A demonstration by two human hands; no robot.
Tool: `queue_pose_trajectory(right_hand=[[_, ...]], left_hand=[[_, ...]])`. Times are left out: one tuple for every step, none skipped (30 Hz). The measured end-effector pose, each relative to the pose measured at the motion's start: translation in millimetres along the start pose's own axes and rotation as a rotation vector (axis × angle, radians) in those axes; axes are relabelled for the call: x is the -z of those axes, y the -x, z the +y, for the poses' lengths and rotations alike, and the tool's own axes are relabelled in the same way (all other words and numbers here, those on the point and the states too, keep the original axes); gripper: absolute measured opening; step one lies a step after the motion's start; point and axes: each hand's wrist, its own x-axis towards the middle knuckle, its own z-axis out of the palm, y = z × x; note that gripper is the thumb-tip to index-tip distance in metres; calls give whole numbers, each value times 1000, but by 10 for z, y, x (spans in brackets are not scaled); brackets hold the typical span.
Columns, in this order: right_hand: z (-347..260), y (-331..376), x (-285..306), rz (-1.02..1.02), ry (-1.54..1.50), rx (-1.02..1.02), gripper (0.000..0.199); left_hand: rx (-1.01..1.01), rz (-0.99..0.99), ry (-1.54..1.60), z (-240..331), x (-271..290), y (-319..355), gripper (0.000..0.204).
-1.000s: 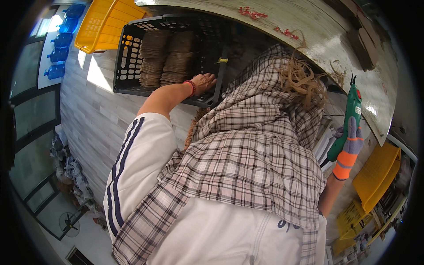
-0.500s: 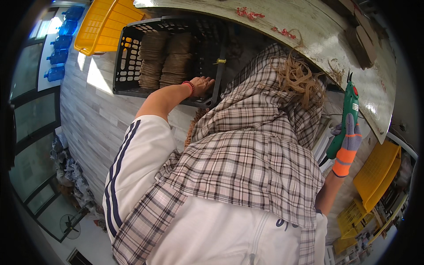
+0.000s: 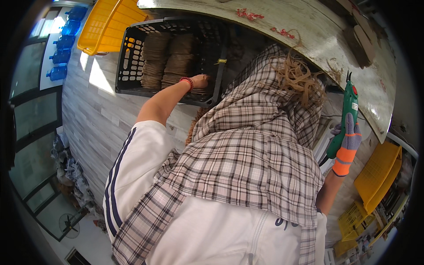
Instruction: The person uses a green oscillating multi-tool to trim the edges of brown cork pieces one at a time. They pick each piece from a stack, smooth the edges with the tool, and place the finished piece back on the table.
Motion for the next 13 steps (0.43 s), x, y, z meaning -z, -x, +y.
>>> queue_pose_trajectory(right_hand=[[-7, 13, -5, -9, -20, 10, 31], [-12, 25, -13, -18, -41, 19, 30], [-14, 32, -16, -28, -61, 29, 29], [-6, 28, -5, -19, -58, 18, 29], [9, 70, 52, 20, -59, 8, 28], [48, 8, 40, 5, -61, -3, 28], [52, 3, 43, 5, -53, 0, 28], [56, -2, 45, 6, -46, 2, 28], [63, -5, 49, 7, -40, 4, 28], [77, -7, 60, -2, -60, -7, 28], [69, 18, 87, 3, -78, -20, 28], [62, -1, 74, -13, -94, -31, 28], [38, -10, 49, -3, -67, -39, 28]], left_hand=[[-62, -78, -81, 17, 16, 8, 47], [-123, -155, -163, 31, 32, 20, 48], [-84, -98, -102, 33, 16, 75, 50], [-45, -42, -42, 33, -24, 171, 52], [-31, 11, 1, 120, 112, 214, 55], [2, 15, -32, 157, 148, 341, 59], [14, 17, -70, 205, 212, 394, 64], [25, 19, -110, 234, 239, 417, 68], [28, 11, -151, 240, 210, 403, 72], [31, 3, -193, 237, 159, 372, 75], [20, -7, -239, 242, 150, 313, 79], [20, -19, -194, 233, 110, 313, 81], [20, -31, -148, 222, 80, 318, 83]])
